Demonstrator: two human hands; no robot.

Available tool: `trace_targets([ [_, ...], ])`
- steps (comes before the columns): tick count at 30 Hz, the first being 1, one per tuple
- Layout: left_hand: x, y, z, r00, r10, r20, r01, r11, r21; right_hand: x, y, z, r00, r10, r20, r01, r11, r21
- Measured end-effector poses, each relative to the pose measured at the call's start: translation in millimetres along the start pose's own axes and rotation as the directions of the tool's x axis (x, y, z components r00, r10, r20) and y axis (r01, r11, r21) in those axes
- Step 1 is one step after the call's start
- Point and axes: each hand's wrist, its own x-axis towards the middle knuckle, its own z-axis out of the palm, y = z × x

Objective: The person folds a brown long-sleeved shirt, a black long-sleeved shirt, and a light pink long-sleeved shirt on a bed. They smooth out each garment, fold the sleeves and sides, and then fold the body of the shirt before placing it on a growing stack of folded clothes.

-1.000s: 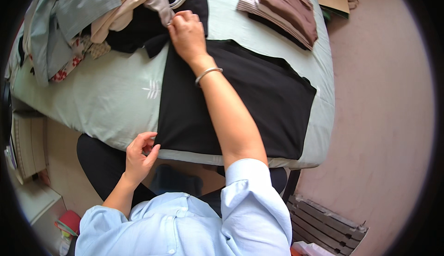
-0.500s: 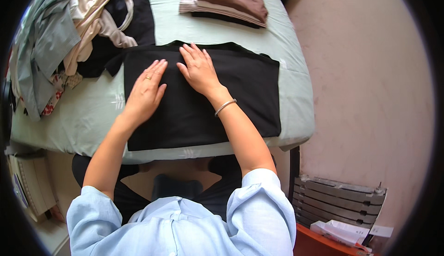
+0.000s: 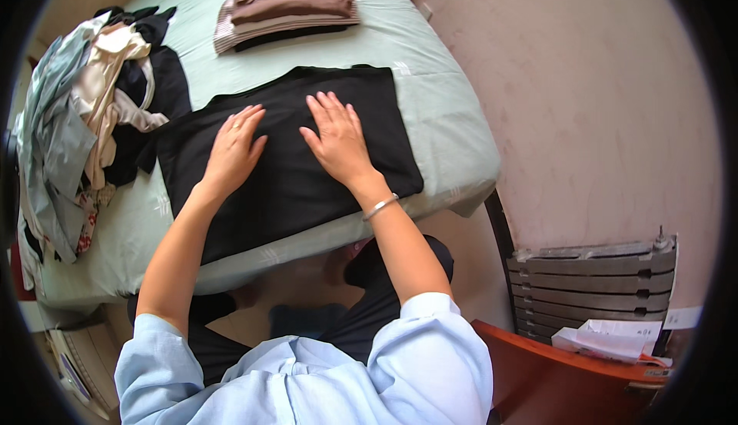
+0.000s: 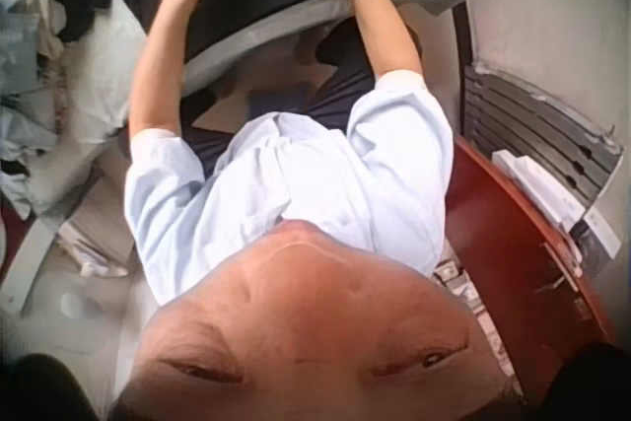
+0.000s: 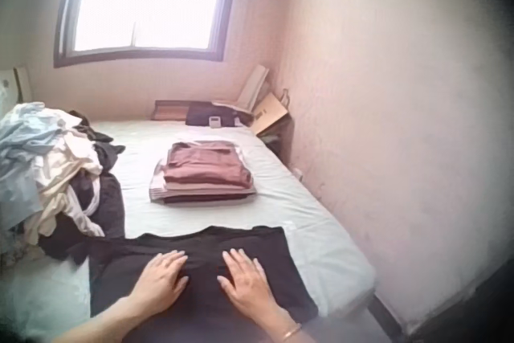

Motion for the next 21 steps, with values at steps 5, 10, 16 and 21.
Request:
trace_targets([
  [5, 90.2, 66.7, 55.3, 0.994, 0.106, -0.036, -0.112, 0.959, -0.261, -65.6, 51.2, -68.5, 0.975, 0.193, -0.112, -0.190, 0.981, 0.039],
  [10, 160.9, 101.7, 114.7, 0.996, 0.086, -0.003, -0.085, 0.967, -0.242, -129.1, 103.4, -104.7, 0.877, 0.465, -0.122, -0.436, 0.876, 0.205],
  [16, 197.5, 95.9, 168.8, 0.996, -0.049, 0.075, 0.043, 0.995, 0.085, -135.1, 101.2, -117.2, 0.917, 0.396, 0.046, -0.397, 0.896, 0.198],
  [21, 214.3, 86.9, 182.4, 0.959, -0.245, 0.141, 0.275, 0.927, -0.257, -132.7, 101.2, -119.8, 0.939, 0.339, 0.058, -0.336, 0.869, 0.364],
])
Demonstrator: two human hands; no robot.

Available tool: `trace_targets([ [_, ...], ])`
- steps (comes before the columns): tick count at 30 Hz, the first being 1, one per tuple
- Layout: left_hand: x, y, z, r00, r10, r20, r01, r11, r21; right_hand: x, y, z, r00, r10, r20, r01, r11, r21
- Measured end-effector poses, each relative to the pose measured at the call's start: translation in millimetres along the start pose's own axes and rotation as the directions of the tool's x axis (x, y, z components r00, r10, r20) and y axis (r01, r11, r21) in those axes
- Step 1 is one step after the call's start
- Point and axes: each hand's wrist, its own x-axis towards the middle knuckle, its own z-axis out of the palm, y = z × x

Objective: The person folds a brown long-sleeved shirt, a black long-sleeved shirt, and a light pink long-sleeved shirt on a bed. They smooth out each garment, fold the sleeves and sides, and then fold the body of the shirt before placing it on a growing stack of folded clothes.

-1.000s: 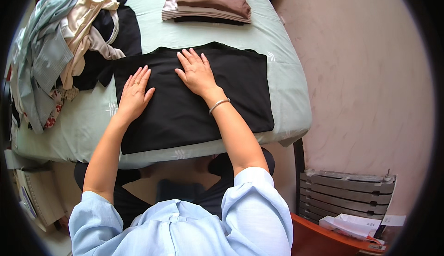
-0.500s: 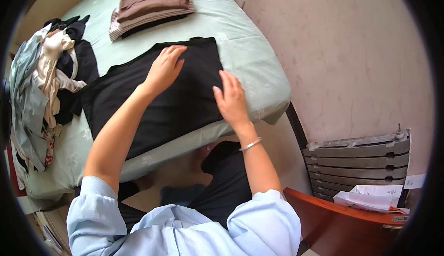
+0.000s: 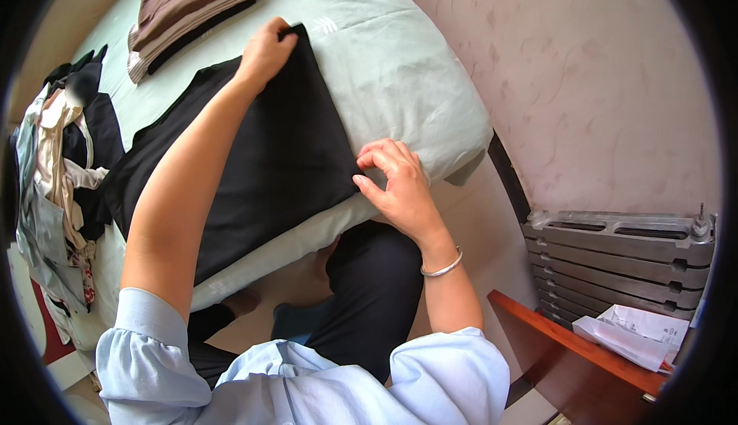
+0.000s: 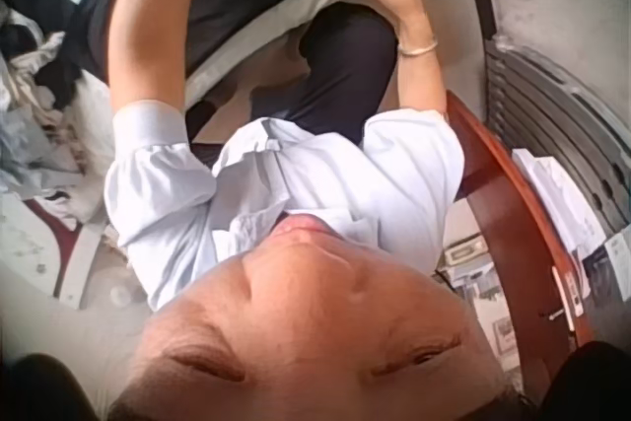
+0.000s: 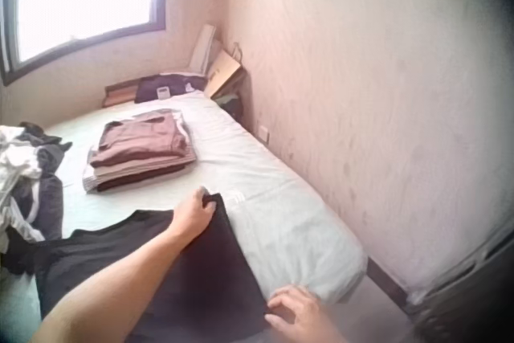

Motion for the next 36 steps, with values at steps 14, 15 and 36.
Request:
trace_targets([
  [14, -10.6, -5.1, 16.5, 0.973, 0.079, -0.216, -0.074, 0.997, 0.031, 3.4, 4.4, -17.7, 0.968, 0.215, 0.128, -0.237, 0.950, 0.204],
  [15, -9.9, -2.5, 16.7, 0.975, 0.077, -0.210, -0.073, 0.997, 0.025, 4.4, 1.5, -16.7, 0.963, 0.246, 0.106, -0.262, 0.949, 0.174],
  [36, -157.9, -40.8, -90.2, 0.990, 0.130, 0.052, -0.140, 0.912, 0.384, 74.4, -23.8, 64.1, 0.939, -0.274, 0.207, 0.341, 0.824, -0.454],
])
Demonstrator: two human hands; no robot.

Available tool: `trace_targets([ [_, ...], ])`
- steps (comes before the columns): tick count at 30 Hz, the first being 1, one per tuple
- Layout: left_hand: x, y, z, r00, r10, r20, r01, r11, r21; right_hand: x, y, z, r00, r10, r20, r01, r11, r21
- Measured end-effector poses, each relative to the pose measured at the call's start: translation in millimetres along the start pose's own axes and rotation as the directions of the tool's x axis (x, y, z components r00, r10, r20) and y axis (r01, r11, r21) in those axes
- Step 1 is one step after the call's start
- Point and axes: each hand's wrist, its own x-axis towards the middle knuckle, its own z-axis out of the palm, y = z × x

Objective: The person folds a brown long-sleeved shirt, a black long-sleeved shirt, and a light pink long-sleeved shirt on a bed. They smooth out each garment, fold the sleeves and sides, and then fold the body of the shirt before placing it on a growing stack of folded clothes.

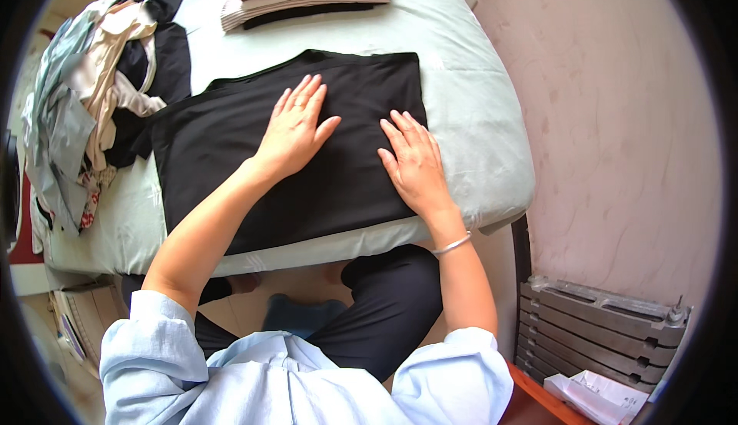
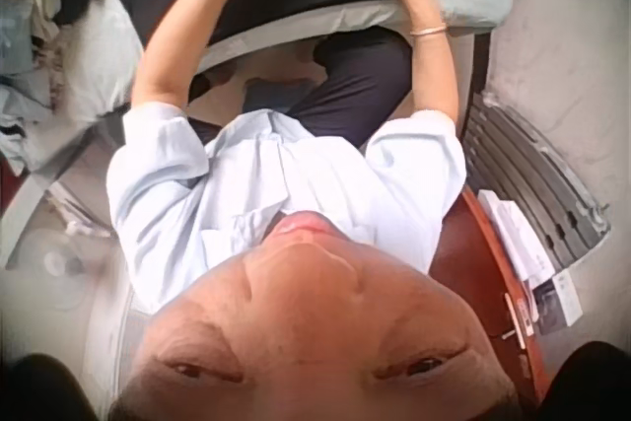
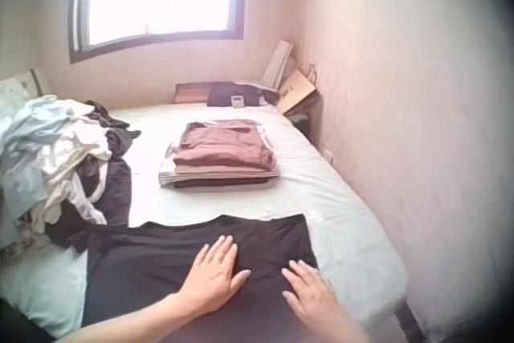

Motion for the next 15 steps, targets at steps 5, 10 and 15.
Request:
trace_targets([
  [5, -16.0, -34.8, 10.6, 0.994, -0.080, -0.076, 0.086, 0.992, 0.089, -1.1, -0.9, 19.0, 0.999, -0.021, -0.034, 0.019, 0.998, -0.064],
  [10, -15.7, -36.0, 12.5, 0.984, -0.113, -0.139, 0.120, 0.992, 0.042, -7.1, 14.8, 19.6, 0.959, 0.165, -0.232, -0.191, 0.977, -0.091],
  [15, -11.4, -30.3, -8.5, 0.877, -0.479, -0.043, 0.259, 0.545, -0.798, -7.3, 36.0, 3.9, 0.886, 0.458, -0.069, -0.450, 0.886, 0.106],
])
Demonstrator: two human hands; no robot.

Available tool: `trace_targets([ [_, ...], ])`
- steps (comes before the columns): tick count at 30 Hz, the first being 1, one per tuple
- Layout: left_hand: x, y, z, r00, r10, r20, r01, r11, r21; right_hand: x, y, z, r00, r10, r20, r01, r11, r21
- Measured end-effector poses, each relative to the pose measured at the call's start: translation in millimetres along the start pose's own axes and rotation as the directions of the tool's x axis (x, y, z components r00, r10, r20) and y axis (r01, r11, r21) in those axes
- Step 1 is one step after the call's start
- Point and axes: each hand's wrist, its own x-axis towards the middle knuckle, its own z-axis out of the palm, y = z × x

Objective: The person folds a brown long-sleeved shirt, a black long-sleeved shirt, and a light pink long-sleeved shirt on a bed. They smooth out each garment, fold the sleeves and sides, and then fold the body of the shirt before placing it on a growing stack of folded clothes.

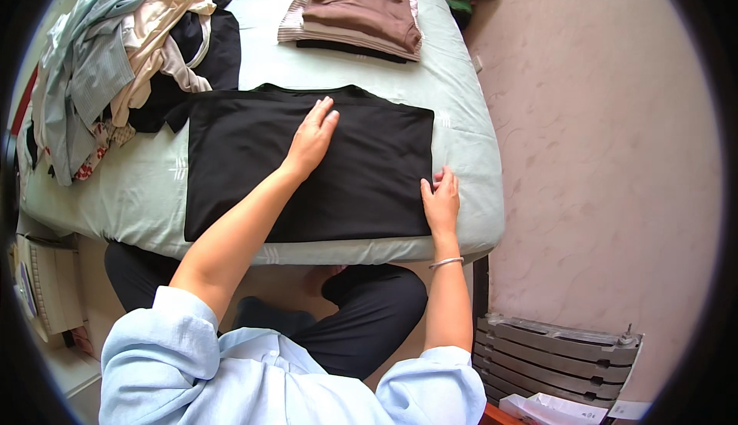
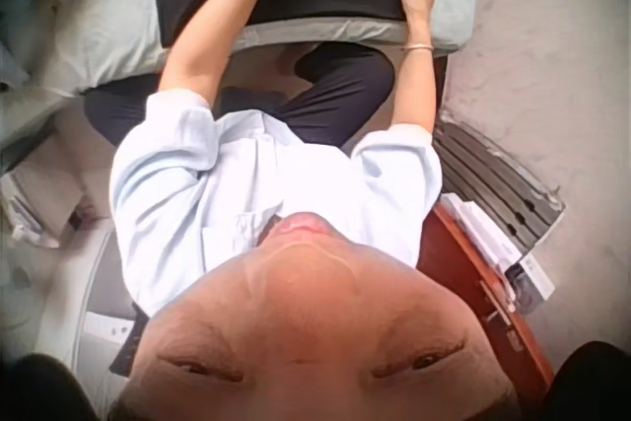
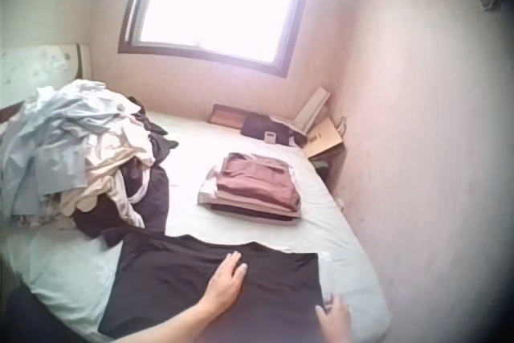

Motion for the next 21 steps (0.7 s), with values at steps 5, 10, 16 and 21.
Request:
trace_targets([
  [5, 1.0, 16.8, 10.8, 0.968, -0.242, -0.070, 0.142, 0.754, -0.641, 9.0, 4.4, -0.3, 0.994, 0.057, 0.089, -0.055, 0.998, -0.023],
  [10, 12.4, 3.9, 7.5, 0.949, -0.315, -0.031, 0.173, 0.597, -0.783, 20.0, -18.6, -7.7, 0.877, 0.054, 0.477, -0.402, 0.626, 0.668],
  [16, 19.7, -16.7, 7.9, 0.944, -0.329, -0.035, 0.158, 0.541, -0.826, 28.8, -35.9, -17.6, 0.821, -0.065, 0.567, -0.551, 0.169, 0.817],
  [21, 14.5, 15.0, 3.3, 0.934, -0.356, -0.016, 0.196, 0.549, -0.813, 32.5, -69.6, -20.6, 0.817, -0.113, 0.565, -0.566, 0.020, 0.824],
])
